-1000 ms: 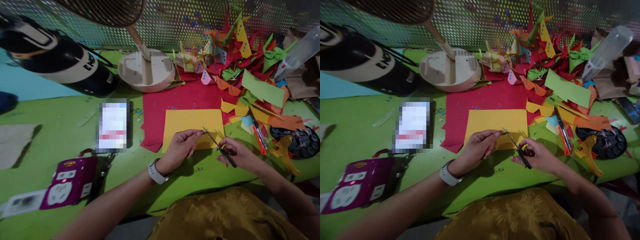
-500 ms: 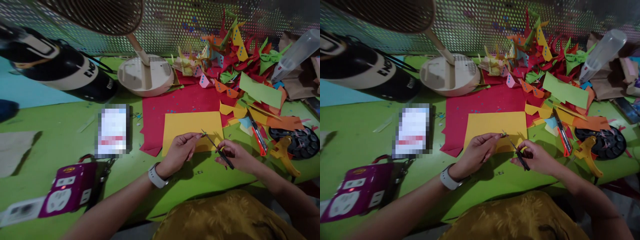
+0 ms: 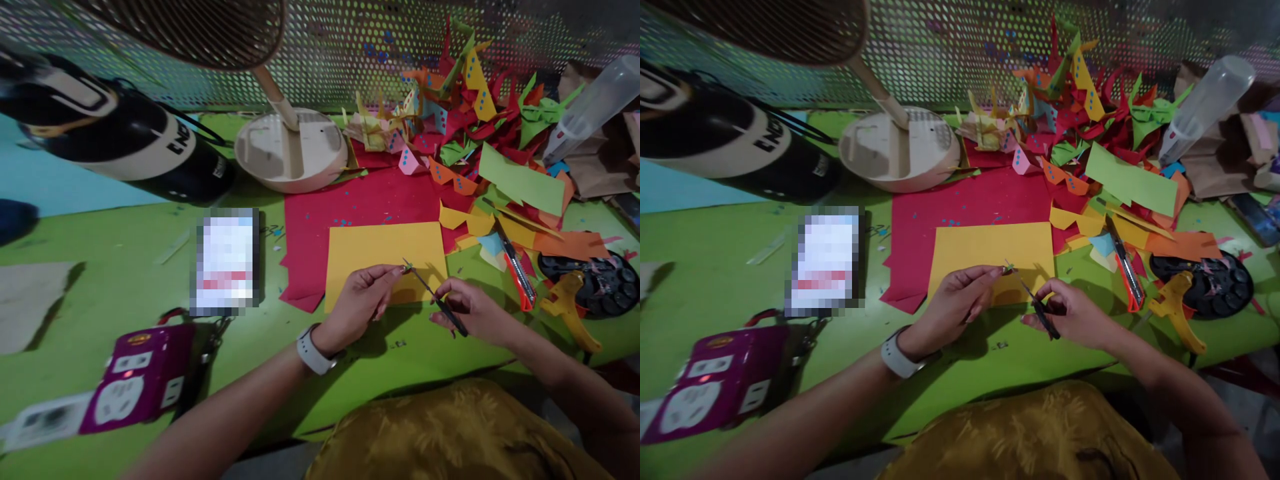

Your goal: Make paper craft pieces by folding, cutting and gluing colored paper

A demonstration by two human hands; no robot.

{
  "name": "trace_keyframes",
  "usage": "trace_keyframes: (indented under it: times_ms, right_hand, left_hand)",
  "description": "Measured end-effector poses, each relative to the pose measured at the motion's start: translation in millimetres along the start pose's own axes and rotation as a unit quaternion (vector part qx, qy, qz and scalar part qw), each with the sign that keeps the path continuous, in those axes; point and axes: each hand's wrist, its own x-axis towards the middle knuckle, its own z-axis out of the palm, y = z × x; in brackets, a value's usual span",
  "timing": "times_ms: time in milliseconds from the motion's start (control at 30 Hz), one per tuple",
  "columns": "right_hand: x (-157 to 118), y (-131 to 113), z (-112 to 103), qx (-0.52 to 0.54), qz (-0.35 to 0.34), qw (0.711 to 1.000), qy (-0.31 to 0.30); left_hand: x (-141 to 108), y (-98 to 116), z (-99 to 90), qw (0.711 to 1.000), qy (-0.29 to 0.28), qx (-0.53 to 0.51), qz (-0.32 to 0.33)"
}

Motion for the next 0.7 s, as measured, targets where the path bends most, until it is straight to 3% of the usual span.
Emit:
trace_keyframes:
  times_ms: [400,700]
  right_hand:
    - [0.0,-1.4,0.4,0.003,0.007,1.0,0.006]
    - [-6.3,-6.5,1.5,-0.009,0.0,1.0,0.01]
  left_hand:
    - [2.1,-2.1,-1.5,1.0,-0.01,-0.025,-0.006]
    - [1.7,2.8,0.7,0.999,0.02,-0.039,0.003]
